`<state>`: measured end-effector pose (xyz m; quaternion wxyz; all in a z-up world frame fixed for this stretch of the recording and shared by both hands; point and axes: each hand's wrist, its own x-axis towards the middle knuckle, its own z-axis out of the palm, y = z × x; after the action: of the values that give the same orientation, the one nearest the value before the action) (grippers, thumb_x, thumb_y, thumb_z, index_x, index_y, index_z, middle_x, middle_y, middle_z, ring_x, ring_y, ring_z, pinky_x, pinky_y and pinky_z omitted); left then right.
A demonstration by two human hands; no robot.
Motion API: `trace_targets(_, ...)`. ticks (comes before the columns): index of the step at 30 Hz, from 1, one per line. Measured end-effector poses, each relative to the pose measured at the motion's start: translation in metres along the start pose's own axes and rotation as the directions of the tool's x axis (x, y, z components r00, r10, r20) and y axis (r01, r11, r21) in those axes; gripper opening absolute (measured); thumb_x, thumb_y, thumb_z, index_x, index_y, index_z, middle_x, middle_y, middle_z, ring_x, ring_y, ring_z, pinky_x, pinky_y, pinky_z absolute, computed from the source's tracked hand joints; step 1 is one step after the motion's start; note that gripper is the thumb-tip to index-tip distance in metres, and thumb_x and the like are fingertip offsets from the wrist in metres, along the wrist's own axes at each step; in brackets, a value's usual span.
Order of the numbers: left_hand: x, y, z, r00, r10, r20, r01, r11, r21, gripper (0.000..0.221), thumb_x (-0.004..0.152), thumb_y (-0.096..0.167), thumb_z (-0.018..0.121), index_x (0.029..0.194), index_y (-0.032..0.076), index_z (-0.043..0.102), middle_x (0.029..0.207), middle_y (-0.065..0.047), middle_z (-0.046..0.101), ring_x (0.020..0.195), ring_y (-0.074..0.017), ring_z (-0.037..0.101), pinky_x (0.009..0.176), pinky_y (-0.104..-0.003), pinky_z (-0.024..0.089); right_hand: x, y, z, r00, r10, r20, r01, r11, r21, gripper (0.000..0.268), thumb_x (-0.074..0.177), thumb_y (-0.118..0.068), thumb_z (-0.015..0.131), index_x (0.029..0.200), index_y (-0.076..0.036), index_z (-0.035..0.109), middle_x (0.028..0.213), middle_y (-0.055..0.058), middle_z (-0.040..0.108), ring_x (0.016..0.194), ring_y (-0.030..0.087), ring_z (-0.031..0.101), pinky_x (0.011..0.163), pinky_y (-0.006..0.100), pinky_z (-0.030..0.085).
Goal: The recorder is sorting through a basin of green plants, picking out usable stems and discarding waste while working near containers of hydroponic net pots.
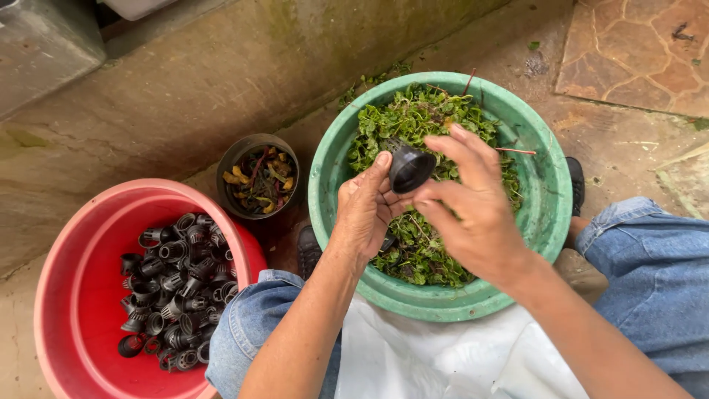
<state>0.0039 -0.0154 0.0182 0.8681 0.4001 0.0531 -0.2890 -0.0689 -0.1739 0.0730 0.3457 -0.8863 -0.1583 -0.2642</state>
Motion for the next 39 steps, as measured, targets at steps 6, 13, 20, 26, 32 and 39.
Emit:
trace_targets(6,-0.005,0.013,-0.003,0.994,0.061,0.094,-0.06,0.998,-0.008,0.047,0.1,0.032,0.062,0.122,-0.009,0.064,0.11,-0.02,0.075,0.095,-0.0276,0.076,0.089,-0.042,0.062,-0.033,0.081,-0.02,0.742,0.477,0.472,-0.64,0.293,0.71,0.031,0.1,-0.019,0.057,0.096,0.002,0.079,0.122,0.025,0.074,0.109,0.034,0.07,0.1,0.046,0.054)
trace_targets(13,-0.007,-0.002,-0.008,0.988,0.095,0.121,-0.106,0.991,0.084,0.048,0.094,0.015,0.071,0.135,-0.009,0.061,0.12,-0.013,0.071,0.106,-0.0185,0.068,0.094,-0.036,0.056,-0.026,0.048,-0.011,0.672,0.712,0.202,-0.733,0.6,0.32,0.012,0.093,-0.003,0.074,0.103,0.001,0.078,0.097,0.018,0.077,0.082,0.021,0.07,0.07,0.031,0.058)
trace_targets(20,-0.005,-0.005,-0.003,0.996,0.056,0.075,-0.072,0.97,0.23,0.048,0.091,0.014,0.075,0.133,-0.004,0.065,0.115,-0.007,0.074,0.101,-0.0135,0.068,0.09,-0.031,0.056,-0.003,0.008,-0.016,0.976,0.202,-0.081,-0.186,0.967,0.173,0.022,0.089,0.002,0.078,0.111,0.0,0.073,0.107,0.012,0.074,0.096,0.018,0.073,0.08,0.029,0.059)
trace_targets(26,-0.007,-0.004,-0.003,0.991,-0.004,0.132,-0.048,0.918,0.393,0.053,0.089,0.019,0.078,0.136,-0.003,0.066,0.116,-0.006,0.075,0.101,-0.0121,0.068,0.091,-0.031,0.057,0.001,0.018,-0.016,0.996,0.062,-0.065,-0.065,0.996,-0.058,0.008,0.091,0.002,0.075,0.099,0.001,0.071,0.092,0.013,0.071,0.082,0.026,0.072,0.071,0.035,0.056)
trace_targets(32,-0.014,-0.001,0.0,0.977,-0.033,0.208,-0.072,0.874,0.48,0.061,0.082,0.013,0.083,0.138,-0.004,0.063,0.119,-0.005,0.074,0.105,-0.0106,0.066,0.099,-0.028,0.052,-0.002,0.04,-0.033,0.961,0.2,-0.19,-0.197,0.98,0.033,0.011,0.106,0.001,0.067,0.095,0.0,0.067,0.089,0.011,0.07,0.079,0.021,0.07,0.071,0.031,0.055)
trace_targets(39,-0.01,0.0,-0.003,0.979,-0.054,0.197,-0.024,0.927,0.374,0.054,0.089,0.02,0.078,0.133,-0.008,0.066,0.111,-0.007,0.076,0.094,-0.0124,0.069,0.086,-0.029,0.058,0.001,0.002,-0.038,0.977,0.157,-0.142,-0.132,0.976,0.176,0.027,0.089,0.003,0.061,0.116,0.002,0.066,0.119,0.019,0.06,0.094,0.019,0.07,0.078,0.029,0.058)
